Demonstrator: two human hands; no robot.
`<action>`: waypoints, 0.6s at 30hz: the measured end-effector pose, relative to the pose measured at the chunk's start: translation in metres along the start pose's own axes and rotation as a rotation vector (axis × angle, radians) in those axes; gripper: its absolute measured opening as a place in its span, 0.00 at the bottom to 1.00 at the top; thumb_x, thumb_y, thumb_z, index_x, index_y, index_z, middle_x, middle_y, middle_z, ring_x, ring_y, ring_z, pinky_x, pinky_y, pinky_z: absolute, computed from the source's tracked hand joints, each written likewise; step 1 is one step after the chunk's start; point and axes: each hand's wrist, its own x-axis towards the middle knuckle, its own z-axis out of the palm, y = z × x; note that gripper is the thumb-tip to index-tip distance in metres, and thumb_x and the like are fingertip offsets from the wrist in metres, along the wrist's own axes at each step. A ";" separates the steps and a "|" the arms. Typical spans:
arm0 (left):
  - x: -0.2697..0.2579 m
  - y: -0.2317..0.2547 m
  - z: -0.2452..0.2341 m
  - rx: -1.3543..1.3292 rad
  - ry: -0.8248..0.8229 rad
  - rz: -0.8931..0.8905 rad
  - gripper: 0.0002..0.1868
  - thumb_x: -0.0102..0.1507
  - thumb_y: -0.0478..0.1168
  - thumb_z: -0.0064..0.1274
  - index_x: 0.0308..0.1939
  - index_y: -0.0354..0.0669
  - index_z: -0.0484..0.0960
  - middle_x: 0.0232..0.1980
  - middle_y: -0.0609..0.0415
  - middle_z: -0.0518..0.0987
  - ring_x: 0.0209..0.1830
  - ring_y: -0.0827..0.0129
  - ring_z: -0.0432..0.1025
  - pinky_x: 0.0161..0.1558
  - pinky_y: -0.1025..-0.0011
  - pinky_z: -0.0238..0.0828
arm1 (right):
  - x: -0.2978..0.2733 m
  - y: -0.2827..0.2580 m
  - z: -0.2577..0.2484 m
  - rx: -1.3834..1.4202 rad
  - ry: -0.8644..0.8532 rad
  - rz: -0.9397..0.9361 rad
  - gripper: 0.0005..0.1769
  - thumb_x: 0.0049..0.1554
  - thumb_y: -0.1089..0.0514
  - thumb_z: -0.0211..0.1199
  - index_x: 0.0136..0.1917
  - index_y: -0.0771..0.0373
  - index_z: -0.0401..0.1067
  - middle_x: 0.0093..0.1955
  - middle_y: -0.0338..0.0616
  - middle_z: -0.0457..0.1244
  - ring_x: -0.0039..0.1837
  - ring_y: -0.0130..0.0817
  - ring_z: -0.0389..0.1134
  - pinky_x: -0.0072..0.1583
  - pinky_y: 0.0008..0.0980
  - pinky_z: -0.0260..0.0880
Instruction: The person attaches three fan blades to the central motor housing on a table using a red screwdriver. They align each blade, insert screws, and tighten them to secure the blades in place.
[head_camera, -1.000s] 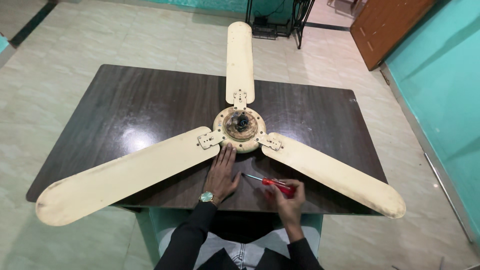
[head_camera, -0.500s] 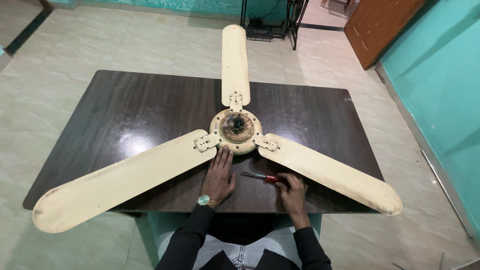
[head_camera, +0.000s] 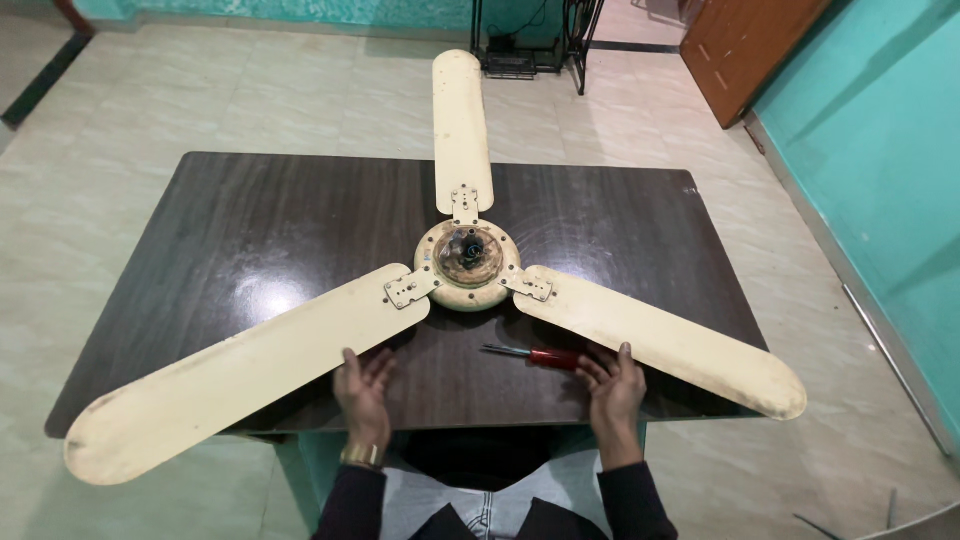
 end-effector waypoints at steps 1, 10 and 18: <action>0.006 0.003 -0.003 -0.080 -0.007 0.024 0.25 0.72 0.55 0.41 0.59 0.36 0.70 0.54 0.51 0.78 0.49 0.62 0.76 0.52 0.59 0.79 | 0.002 0.000 -0.001 0.044 0.000 0.022 0.19 0.66 0.49 0.51 0.63 0.64 0.62 0.53 0.54 0.67 0.47 0.46 0.72 0.48 0.44 0.75; 0.047 -0.047 -0.024 -0.114 -0.080 0.154 0.22 0.75 0.50 0.43 0.55 0.30 0.75 0.49 0.47 0.81 0.46 0.66 0.78 0.56 0.59 0.80 | 0.038 0.018 0.001 0.134 -0.185 -0.193 0.16 0.70 0.57 0.49 0.63 0.73 0.62 0.57 0.57 0.66 0.56 0.52 0.72 0.60 0.51 0.77; 0.050 -0.052 -0.027 -0.085 -0.114 0.153 0.22 0.76 0.49 0.43 0.56 0.28 0.75 0.47 0.48 0.78 0.47 0.63 0.76 0.56 0.58 0.79 | 0.054 0.024 -0.003 0.146 -0.229 -0.151 0.20 0.68 0.53 0.50 0.64 0.71 0.63 0.56 0.58 0.68 0.54 0.51 0.73 0.56 0.48 0.77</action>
